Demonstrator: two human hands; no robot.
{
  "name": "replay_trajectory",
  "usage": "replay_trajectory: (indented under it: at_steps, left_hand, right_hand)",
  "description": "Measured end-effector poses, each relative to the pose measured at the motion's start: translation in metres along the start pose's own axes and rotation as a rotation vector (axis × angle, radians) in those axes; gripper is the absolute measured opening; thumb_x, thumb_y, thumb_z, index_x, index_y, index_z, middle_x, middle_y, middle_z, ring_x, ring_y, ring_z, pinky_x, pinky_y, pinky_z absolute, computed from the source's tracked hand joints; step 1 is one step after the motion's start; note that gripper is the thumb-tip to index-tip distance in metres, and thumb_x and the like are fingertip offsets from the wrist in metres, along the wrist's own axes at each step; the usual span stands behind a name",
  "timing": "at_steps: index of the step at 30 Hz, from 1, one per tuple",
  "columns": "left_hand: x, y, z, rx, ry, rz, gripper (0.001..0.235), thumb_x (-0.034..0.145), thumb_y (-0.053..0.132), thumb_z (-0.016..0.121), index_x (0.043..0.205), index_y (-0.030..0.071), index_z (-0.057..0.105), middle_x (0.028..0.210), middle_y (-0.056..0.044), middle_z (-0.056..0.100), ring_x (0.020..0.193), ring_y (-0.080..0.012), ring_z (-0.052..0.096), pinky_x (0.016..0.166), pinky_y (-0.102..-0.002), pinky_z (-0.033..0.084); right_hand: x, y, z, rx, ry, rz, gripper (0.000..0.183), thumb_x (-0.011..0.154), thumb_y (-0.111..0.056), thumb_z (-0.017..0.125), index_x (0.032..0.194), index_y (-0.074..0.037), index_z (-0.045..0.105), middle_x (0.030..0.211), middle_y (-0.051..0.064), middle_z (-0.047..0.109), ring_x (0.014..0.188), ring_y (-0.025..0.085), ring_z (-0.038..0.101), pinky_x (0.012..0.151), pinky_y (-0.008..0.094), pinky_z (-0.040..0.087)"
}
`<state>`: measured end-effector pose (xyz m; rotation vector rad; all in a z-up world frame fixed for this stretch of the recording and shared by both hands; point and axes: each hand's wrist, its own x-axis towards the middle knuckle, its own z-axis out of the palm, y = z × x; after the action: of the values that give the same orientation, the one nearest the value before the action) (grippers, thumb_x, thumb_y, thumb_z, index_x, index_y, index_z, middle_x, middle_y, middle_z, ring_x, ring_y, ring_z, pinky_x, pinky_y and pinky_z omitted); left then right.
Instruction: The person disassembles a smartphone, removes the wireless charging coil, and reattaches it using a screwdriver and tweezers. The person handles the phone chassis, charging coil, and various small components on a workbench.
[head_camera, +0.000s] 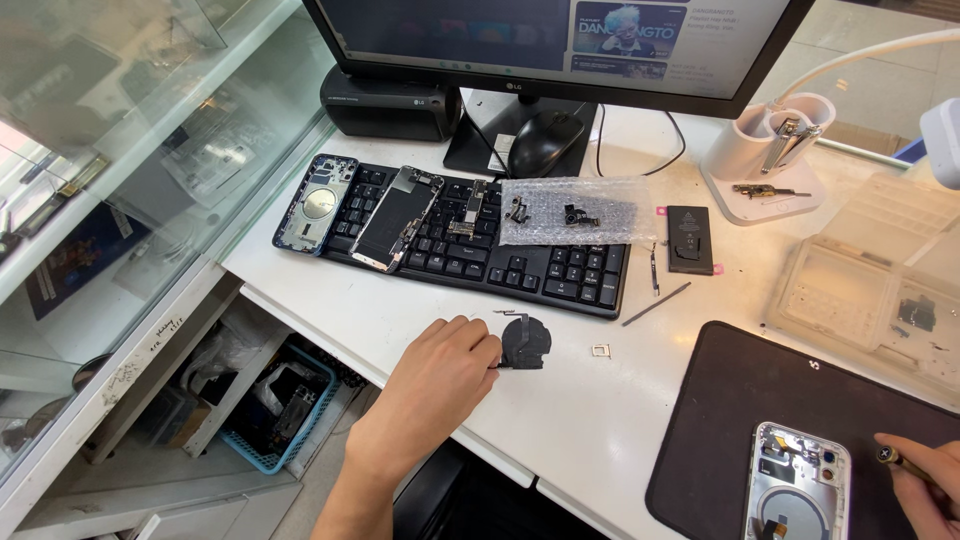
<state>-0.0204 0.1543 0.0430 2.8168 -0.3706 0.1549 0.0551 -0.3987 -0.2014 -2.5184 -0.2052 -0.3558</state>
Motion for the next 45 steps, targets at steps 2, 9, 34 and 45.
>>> replay_trajectory:
  at_steps: [2,9,34,45]
  left_hand:
    - [0.002,0.001,0.003,0.053,0.031,0.038,0.010,0.081,0.009,0.074,0.082,0.005,0.066,0.088,-0.008,0.063,0.083,-0.0275,0.060,0.080,-0.040,0.049]
    - [0.004,0.007,0.000,0.047,0.185,0.177,0.023,0.073,0.010,0.076,0.093,0.001,0.068,0.094,-0.011,0.062,0.087,-0.0268,0.058,0.080,-0.039,0.047]
    - [0.010,0.010,0.000,-0.006,0.329,0.239,0.013,0.083,0.002,0.073,0.093,0.001,0.065,0.090,-0.009,0.068,0.081,-0.0257,0.064,0.077,-0.038,0.052]
    - [0.010,0.021,-0.003,-0.442,0.338,0.099,0.011,0.086,0.002,0.073,0.094,0.003,0.065,0.090,-0.006,0.073,0.081,-0.0209,0.070,0.072,-0.033,0.056]
  right_hand:
    - [-0.001,-0.006,-0.002,0.018,0.001,-0.011,0.034,0.089,0.010,0.070,0.119,-0.006,0.077,0.072,0.004,0.054,0.058,0.009,0.046,0.058,0.022,0.040]
    - [0.000,-0.017,-0.004,0.024,0.012,-0.007,0.034,0.089,0.011,0.070,0.118,-0.005,0.077,0.073,0.004,0.054,0.058,0.010,0.046,0.058,0.022,0.039]
    - [0.005,-0.035,-0.020,-0.030,-0.055,0.012,0.036,0.084,0.008,0.073,0.118,-0.006,0.078,0.075,0.005,0.058,0.054,0.010,0.054,0.054,0.022,0.043]
    - [0.006,-0.047,-0.027,0.069,-0.095,0.006,0.037,0.088,0.009,0.070,0.122,-0.003,0.076,0.078,0.005,0.058,0.058,0.010,0.057,0.055,0.022,0.045]
